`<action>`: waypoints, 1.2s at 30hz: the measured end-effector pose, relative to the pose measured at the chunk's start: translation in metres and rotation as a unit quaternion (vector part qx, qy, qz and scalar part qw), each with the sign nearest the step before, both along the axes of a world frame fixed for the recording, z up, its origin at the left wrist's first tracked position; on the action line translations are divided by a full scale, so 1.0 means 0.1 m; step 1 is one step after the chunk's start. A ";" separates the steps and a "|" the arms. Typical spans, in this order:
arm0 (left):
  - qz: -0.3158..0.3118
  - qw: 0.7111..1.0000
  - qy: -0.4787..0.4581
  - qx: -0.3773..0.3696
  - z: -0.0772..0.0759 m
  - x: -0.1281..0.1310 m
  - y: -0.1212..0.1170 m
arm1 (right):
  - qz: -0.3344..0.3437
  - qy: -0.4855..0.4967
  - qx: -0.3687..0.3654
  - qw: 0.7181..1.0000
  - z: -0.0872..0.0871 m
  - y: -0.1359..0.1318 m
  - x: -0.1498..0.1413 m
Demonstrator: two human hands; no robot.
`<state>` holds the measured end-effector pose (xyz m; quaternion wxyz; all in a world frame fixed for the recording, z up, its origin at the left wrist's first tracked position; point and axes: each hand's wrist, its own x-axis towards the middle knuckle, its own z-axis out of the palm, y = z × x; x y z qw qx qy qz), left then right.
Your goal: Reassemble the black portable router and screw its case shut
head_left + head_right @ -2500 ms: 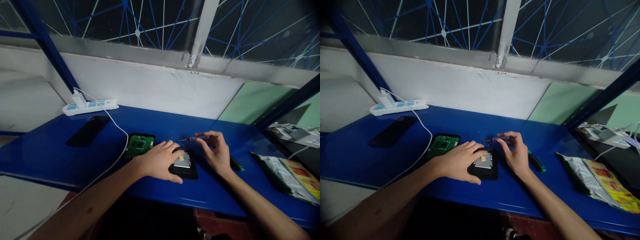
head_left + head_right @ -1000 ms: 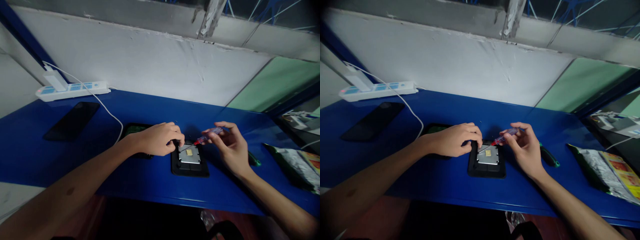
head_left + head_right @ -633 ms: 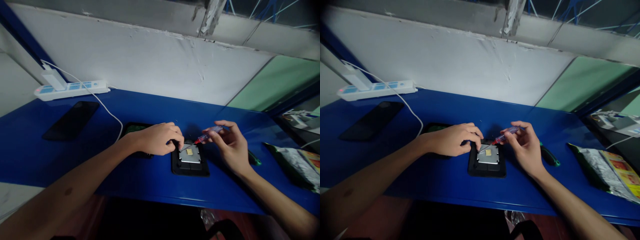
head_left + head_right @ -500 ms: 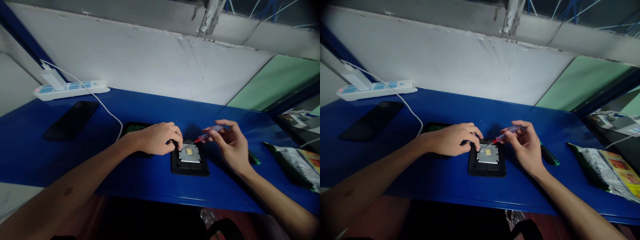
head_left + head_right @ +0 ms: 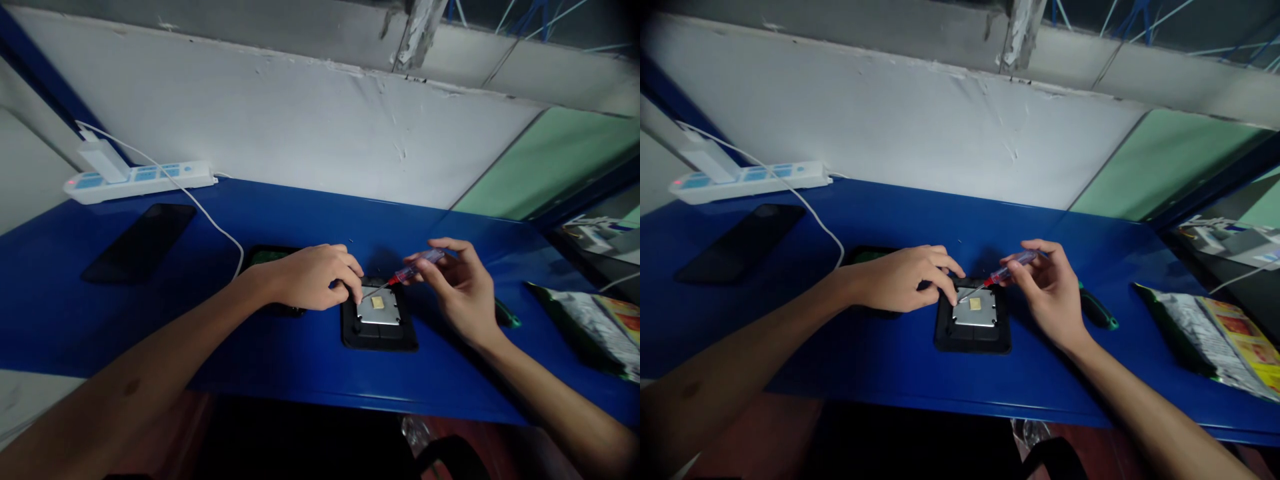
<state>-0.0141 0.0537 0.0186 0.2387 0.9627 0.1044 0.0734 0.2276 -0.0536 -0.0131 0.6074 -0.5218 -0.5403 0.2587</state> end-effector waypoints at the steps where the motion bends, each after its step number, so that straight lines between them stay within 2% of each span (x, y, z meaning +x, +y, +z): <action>1: 0.000 1.000 0.002 0.002 0.00 0.00 0.00 | 0.000 -0.001 0.000 1.000 0.00 0.00 0.00; 23: -0.004 0.998 0.010 0.063 0.03 0.01 -0.04 | 0.018 -0.006 0.015 1.000 0.00 -0.02 -0.01; 30: -0.003 0.998 -0.005 0.070 0.02 0.02 -0.05 | 0.035 -0.094 0.087 0.991 0.06 -0.04 -0.07; 36: -0.003 0.998 -0.009 0.065 -0.01 0.01 -0.04 | 0.101 -0.231 0.139 0.958 0.28 0.00 -0.16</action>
